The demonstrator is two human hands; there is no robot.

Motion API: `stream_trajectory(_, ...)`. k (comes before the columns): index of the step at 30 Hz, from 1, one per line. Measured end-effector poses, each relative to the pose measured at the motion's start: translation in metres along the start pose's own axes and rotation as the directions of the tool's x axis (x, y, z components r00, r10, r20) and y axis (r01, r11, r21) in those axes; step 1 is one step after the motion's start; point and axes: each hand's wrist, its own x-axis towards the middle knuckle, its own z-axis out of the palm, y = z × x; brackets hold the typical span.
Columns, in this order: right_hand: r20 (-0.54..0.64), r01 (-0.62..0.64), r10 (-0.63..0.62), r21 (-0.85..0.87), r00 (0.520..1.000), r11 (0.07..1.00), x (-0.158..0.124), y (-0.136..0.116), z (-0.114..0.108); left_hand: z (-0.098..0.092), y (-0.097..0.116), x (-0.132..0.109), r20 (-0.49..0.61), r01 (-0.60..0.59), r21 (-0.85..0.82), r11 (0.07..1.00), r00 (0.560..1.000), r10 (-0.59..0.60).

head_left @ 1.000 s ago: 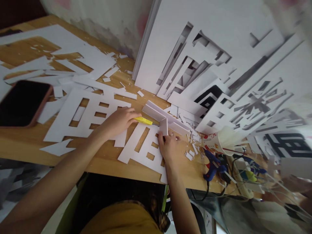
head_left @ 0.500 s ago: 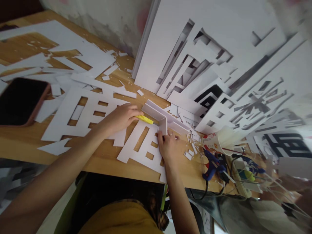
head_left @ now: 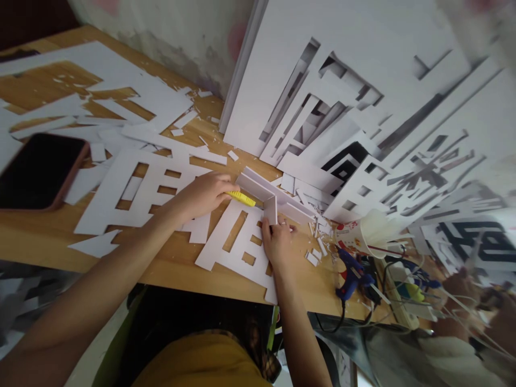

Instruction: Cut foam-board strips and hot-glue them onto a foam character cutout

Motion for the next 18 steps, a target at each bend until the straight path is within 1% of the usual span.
stream_trajectory(9,0.01,-0.009,0.009,0.005,1.0,1.0,0.0006,-0.0026,-0.0033,0.0001,0.0006,-0.003,-0.011,0.017,-0.007,1.0,1.0,-0.018)
stream_trajectory(18,0.005,-0.002,0.002,0.025,1.0,1.0,-0.0005,-0.0018,-0.0029,-0.0019,0.0007,-0.0008,-0.009,0.003,0.001,1.0,1.0,-0.003)
